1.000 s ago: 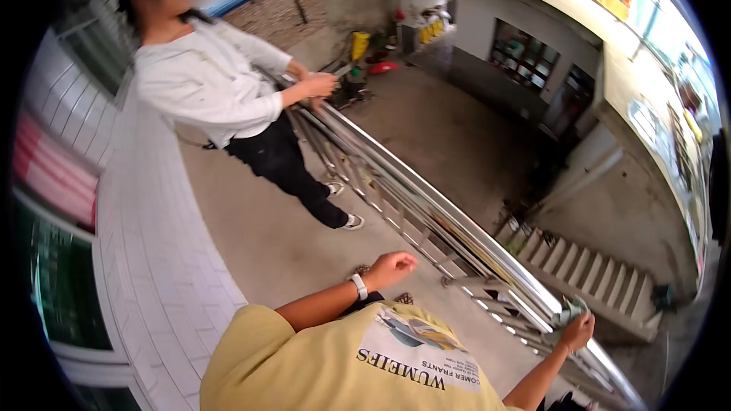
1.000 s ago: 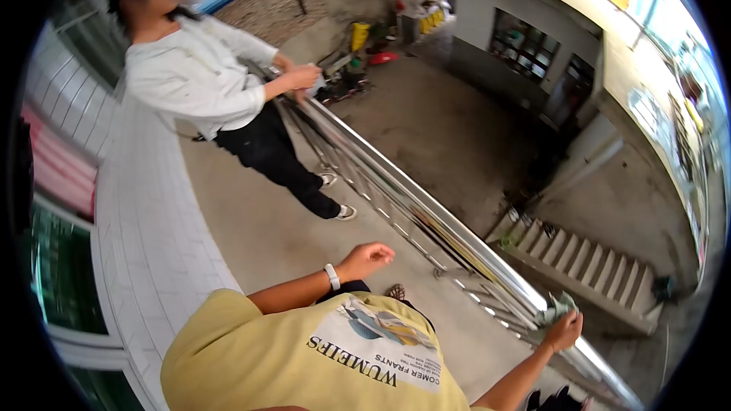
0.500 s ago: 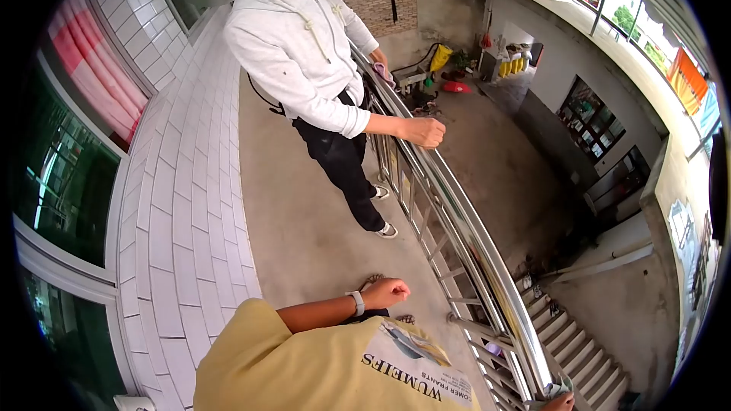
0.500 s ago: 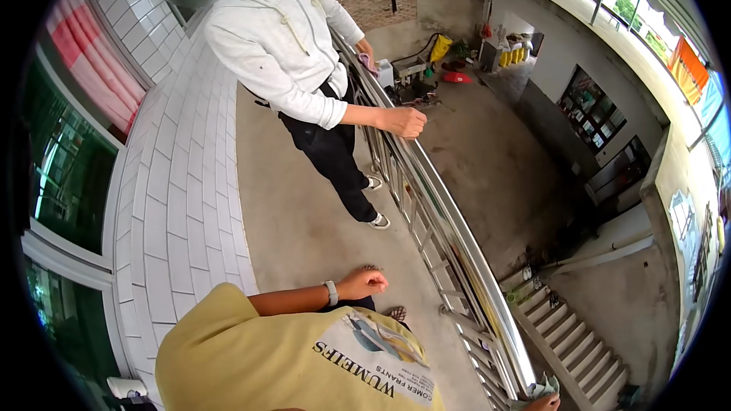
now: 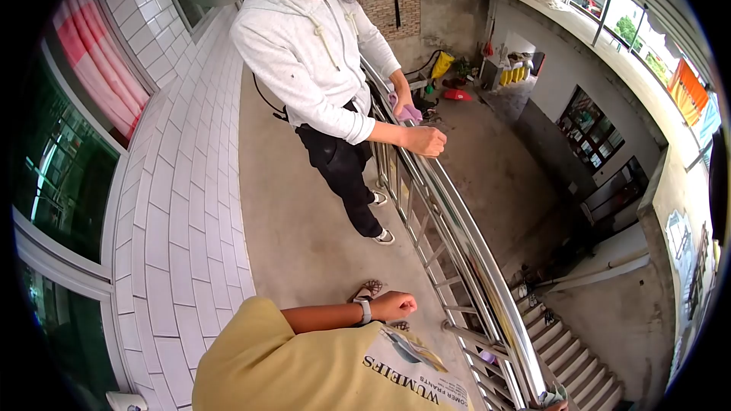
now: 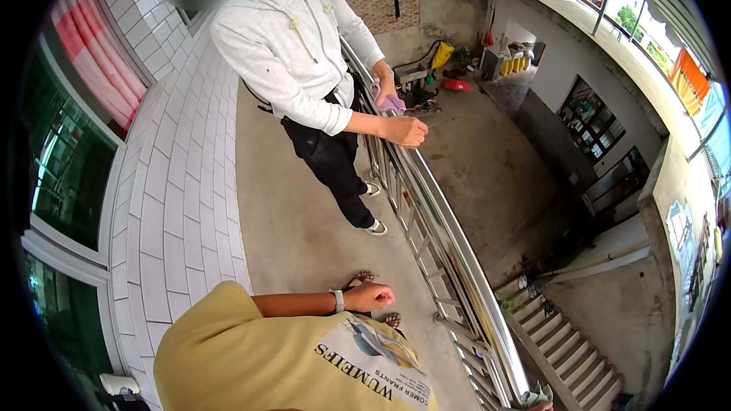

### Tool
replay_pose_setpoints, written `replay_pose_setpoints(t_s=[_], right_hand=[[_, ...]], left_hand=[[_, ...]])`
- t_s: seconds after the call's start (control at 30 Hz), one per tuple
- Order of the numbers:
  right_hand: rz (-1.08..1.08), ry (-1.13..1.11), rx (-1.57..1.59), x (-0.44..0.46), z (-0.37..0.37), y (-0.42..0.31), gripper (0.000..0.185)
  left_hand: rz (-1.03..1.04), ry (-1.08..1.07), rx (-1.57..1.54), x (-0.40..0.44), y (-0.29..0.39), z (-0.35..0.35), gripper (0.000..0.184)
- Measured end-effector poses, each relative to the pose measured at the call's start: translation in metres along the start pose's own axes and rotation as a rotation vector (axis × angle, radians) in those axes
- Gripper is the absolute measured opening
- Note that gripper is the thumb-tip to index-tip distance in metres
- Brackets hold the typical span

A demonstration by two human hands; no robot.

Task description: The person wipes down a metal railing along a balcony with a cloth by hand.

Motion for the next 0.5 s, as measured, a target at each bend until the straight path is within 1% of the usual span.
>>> replay_pose_setpoints(t_s=[0.07,0.2,0.27,0.3,0.37,0.4,0.43,0.5], right_hand=[[0.018,-0.01,0.022,-0.001,0.001,-0.001,0.044],[-0.001,0.004,-0.016,0.0,0.001,0.001,0.046],[-0.005,-0.008,-0.024,0.003,0.005,0.006,0.046],[0.046,-0.073,0.008,0.01,0.01,0.015,0.046],[-0.01,-0.09,-0.04,0.027,0.043,0.04,0.048],[0.006,-0.083,-0.068,0.023,0.039,0.041,0.049],[0.024,-0.072,-0.096,0.02,0.035,0.033,0.049],[0.02,-0.082,-0.127,0.024,0.042,0.04,0.048]], left_hand=[[-0.046,-0.034,0.018,-0.004,0.002,-0.001,0.02],[-0.055,-0.026,-0.024,-0.005,0.0,-0.002,0.02],[0.011,-0.022,-0.002,0.004,0.0,-0.006,0.022],[0.045,-0.01,0.045,0.013,0.009,-0.013,0.021],[0.145,0.026,0.166,0.043,0.038,-0.033,0.021],[0.211,0.05,0.233,0.059,0.054,-0.041,0.022],[0.255,0.09,0.224,0.074,0.082,-0.05,0.025],[0.384,0.153,0.129,0.112,0.104,-0.052,0.026]])
Point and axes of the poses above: each hand's wrist, its own x-axis towards the middle knuckle, its own z-axis out of the palm, y = z × x, the point moved 1 cm from there along x, towards the middle knuckle, and after that the axes turned 7 degrees about z, right-handed, at the moved point
